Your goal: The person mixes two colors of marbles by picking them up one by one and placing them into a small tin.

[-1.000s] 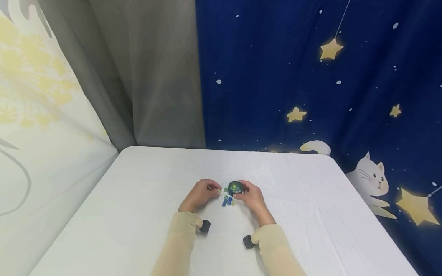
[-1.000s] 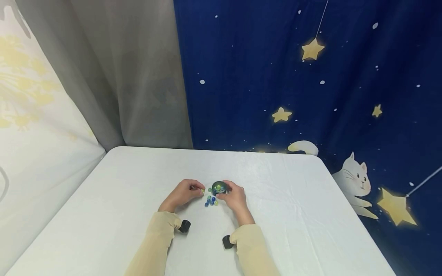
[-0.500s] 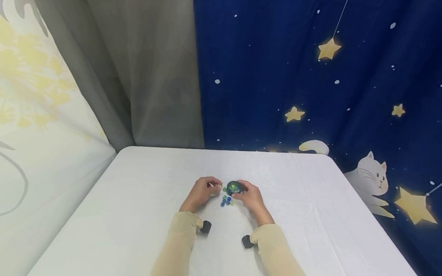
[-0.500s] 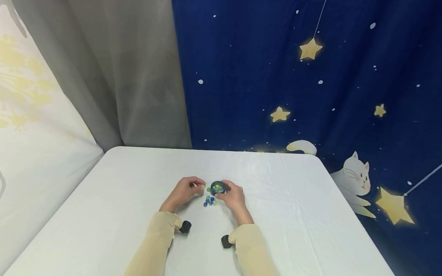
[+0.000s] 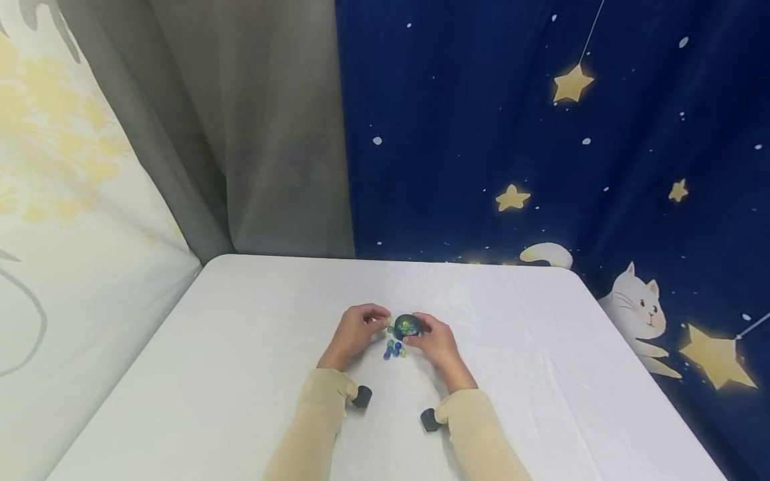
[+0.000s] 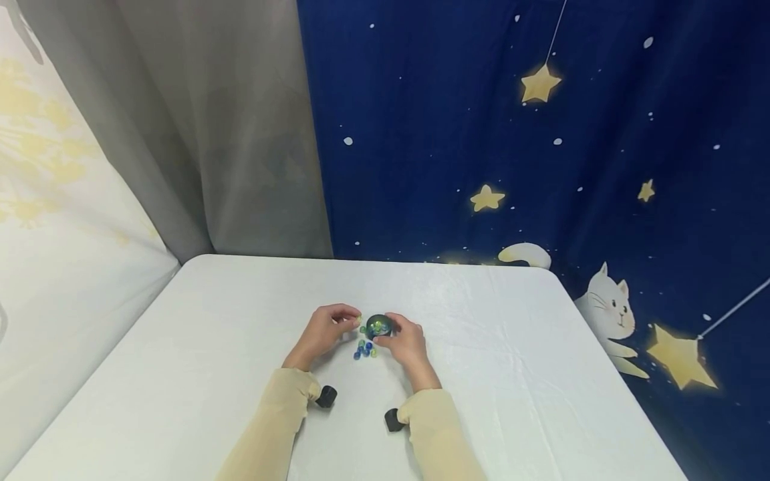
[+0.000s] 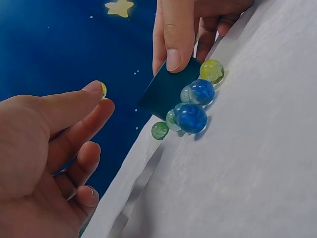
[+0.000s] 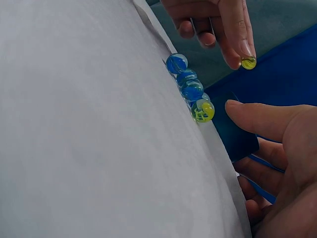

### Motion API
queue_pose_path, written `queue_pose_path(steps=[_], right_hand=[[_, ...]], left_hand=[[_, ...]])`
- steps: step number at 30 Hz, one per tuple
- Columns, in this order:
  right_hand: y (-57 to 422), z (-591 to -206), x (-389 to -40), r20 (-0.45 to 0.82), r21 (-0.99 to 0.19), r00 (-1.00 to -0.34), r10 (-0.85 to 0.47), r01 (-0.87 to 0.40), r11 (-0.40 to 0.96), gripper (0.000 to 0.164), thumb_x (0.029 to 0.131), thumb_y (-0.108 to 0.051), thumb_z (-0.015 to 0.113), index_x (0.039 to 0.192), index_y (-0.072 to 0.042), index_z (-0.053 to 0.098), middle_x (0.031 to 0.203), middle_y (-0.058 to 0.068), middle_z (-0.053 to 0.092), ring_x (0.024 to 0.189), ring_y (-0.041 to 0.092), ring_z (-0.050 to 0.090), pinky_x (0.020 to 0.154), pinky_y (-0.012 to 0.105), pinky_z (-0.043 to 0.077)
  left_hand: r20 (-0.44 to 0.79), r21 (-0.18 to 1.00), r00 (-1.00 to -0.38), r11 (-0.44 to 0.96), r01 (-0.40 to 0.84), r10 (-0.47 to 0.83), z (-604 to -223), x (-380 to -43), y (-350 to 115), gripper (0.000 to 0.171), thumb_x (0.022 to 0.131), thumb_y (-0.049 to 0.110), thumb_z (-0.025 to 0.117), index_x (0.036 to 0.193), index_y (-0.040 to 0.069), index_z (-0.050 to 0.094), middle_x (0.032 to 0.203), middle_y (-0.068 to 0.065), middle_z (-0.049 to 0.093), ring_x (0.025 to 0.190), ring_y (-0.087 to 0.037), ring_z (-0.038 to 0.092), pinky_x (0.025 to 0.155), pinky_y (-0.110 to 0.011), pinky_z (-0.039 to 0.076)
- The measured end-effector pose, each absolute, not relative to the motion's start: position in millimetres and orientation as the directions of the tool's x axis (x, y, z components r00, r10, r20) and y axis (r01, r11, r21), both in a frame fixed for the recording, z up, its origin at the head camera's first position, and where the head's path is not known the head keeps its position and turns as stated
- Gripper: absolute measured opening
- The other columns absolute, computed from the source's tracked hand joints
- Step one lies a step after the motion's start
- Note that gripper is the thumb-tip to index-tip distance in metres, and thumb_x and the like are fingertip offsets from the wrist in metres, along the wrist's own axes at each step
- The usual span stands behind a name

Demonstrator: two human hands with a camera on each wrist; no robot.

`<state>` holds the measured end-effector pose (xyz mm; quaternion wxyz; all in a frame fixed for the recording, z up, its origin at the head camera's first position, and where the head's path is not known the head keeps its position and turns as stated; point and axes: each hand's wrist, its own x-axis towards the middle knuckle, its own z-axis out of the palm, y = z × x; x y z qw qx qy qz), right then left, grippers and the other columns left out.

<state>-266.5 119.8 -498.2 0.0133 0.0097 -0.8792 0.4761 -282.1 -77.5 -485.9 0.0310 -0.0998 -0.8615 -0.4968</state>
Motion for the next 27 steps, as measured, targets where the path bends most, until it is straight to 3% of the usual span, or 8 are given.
queue_pose_path(steps=[5,14,27], right_hand=[[120,-497,-267,0.031,-0.837,-1.000,-0.006,-0.029,0.547,0.057,0.077,-0.015,0.081,0.130,-0.011,0.060,0.125,0.011,0.063,0.122,0.034,0.053,0.101,0.051,0.039],[119,-497,-266,0.043,-0.840,-0.999,-0.005,-0.038,0.541,0.056,0.076,-0.014,0.082,0.128,-0.010,0.061,0.124,0.011,0.064,0.121,0.034,0.054,0.100,0.052,0.039],[119,-495,-266,0.029,-0.840,-1.000,-0.003,-0.025,0.542,0.056,0.078,-0.016,0.081,0.130,-0.011,0.061,0.126,0.011,0.063,0.123,0.033,0.053,0.102,0.051,0.037]], left_hand=[[0.177,0.861,-0.975,0.459,0.219,0.133,-486,-282,-75,0.011,0.087,0.017,0.074,0.097,0.018,0.073,0.085,0.008,0.067,0.080,-0.013,0.057,0.075,-0.034,0.046],[0.258,0.835,-0.962,0.478,0.271,0.095,-486,-282,-67,0.013,0.084,0.012,0.076,0.097,0.014,0.074,0.081,0.007,0.064,0.070,-0.013,0.050,0.065,-0.029,0.042],[0.305,0.841,-0.951,0.451,0.299,0.062,-490,-279,-57,0.014,0.084,0.013,0.075,0.098,0.016,0.074,0.082,0.006,0.061,0.072,-0.014,0.050,0.068,-0.029,0.042]])
